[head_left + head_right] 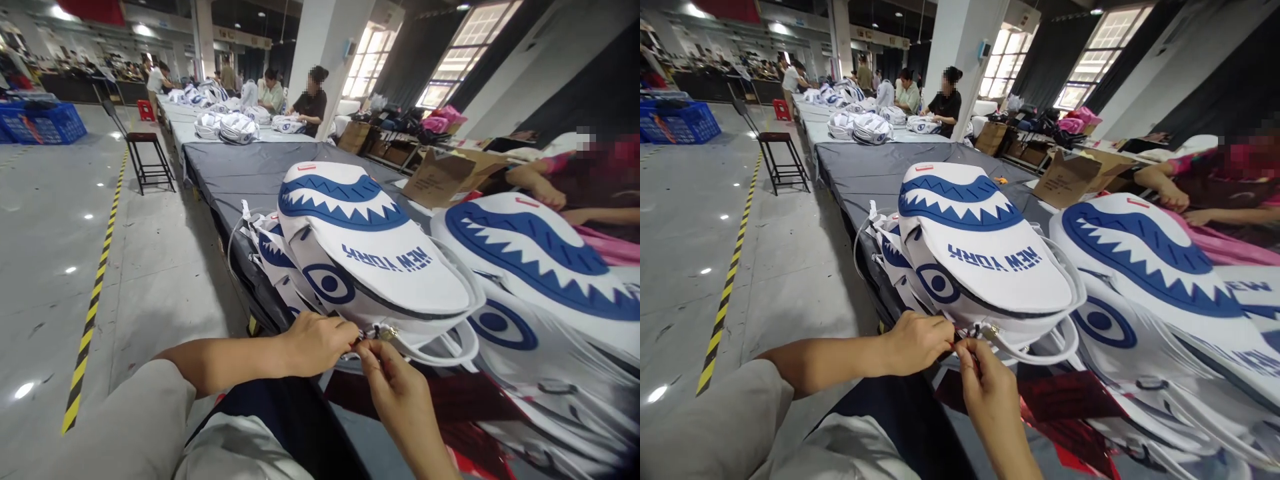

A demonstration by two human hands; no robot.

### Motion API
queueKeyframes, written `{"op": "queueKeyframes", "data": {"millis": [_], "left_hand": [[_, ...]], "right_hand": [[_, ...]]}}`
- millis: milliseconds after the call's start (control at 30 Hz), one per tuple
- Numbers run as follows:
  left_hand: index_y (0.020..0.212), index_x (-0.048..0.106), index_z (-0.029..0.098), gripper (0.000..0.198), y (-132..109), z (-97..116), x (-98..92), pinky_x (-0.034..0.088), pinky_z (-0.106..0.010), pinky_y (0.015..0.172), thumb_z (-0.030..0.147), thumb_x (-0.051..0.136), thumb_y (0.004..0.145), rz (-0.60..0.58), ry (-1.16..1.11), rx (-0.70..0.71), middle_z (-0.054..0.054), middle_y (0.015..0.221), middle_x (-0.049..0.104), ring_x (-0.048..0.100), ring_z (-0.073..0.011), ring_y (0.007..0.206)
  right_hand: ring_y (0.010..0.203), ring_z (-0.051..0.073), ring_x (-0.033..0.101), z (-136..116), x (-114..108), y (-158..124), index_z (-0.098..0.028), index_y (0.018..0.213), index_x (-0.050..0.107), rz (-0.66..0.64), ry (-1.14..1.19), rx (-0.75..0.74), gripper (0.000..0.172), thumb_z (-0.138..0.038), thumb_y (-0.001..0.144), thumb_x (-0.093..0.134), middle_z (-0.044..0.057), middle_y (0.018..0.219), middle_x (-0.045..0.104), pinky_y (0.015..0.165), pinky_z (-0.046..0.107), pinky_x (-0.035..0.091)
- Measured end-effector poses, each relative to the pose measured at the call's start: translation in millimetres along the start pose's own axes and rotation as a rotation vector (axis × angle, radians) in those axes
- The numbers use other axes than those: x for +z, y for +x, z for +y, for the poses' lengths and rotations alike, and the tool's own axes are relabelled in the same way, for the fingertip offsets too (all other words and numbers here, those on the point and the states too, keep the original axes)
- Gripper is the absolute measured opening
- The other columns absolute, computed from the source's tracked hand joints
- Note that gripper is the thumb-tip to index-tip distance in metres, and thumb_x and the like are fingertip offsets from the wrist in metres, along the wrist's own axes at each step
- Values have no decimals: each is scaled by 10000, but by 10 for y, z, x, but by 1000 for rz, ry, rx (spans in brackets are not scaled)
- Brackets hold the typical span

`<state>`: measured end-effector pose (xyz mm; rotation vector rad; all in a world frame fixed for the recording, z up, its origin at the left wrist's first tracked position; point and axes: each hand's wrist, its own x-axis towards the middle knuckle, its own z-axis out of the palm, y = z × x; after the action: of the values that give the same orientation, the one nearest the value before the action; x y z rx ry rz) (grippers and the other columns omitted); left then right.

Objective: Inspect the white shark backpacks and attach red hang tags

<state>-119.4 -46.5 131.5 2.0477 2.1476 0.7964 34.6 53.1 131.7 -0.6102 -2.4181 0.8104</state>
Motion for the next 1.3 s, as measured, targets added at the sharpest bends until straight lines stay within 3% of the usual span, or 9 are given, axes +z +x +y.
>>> {"op": "queueKeyframes", "data": {"millis": [267,433,567,767,933,1000,1100,1200,1300], "left_hand": [[854,634,182,241,-12,-65,79,454,-243,676,221,431,978,113,70,94,-8,863,706,668,-139,774],[997,649,203,234,-7,-105,35,478,-213,729,184,416,991,133,-18,240,8,980,733,690,-114,864],[900,649,185,227,2,-115,57,490,-225,709,200,437,982,257,12,253,-8,892,735,697,-128,802],[937,648,192,174,15,-109,93,505,-220,678,159,478,958,288,0,347,-2,898,744,709,-127,781],[1124,610,187,194,-38,-110,22,538,-240,856,166,559,938,429,-72,240,-67,1192,693,675,-161,1069],[1187,587,183,272,-129,-89,44,535,-271,912,165,602,915,539,-154,177,-95,1260,652,638,-179,1140],[1083,644,196,188,-335,-25,257,539,-268,895,133,580,918,475,-366,121,-52,1090,705,667,-151,1013],[1093,666,191,215,-538,39,632,552,-239,755,141,614,890,242,-541,-60,-48,1038,709,671,-134,856],[938,711,183,115,-650,60,946,547,-258,780,146,625,872,230,-694,-193,-53,989,712,670,-153,888]], "right_hand": [[569,114,480,-136,54,-22,-194,791,570,62,101,58,177,-286,912,480,-20,654,564,571,229,379],[552,105,420,-168,26,-24,-182,794,572,71,147,108,175,-285,905,483,-41,610,495,566,234,341],[577,101,437,-156,40,-41,-179,786,559,101,224,115,171,-291,900,499,-34,645,520,579,232,348],[559,97,435,-152,71,-68,-183,770,549,111,289,118,187,-290,916,500,-42,623,503,553,229,345],[646,133,582,-190,92,-240,-197,1117,553,285,334,94,235,-338,1001,406,-3,765,604,703,291,464],[566,120,561,-137,193,-364,-209,1153,507,372,392,204,268,-387,1020,357,-7,780,609,638,280,463],[484,107,495,20,489,-555,-220,956,472,321,423,397,242,-414,1007,337,-22,733,595,517,245,400],[623,164,592,164,832,-693,-222,887,456,113,350,439,173,-372,945,392,12,733,620,589,277,447],[737,221,652,205,1058,-757,-211,909,461,29,324,477,177,-358,930,365,92,838,676,644,329,483]]}}
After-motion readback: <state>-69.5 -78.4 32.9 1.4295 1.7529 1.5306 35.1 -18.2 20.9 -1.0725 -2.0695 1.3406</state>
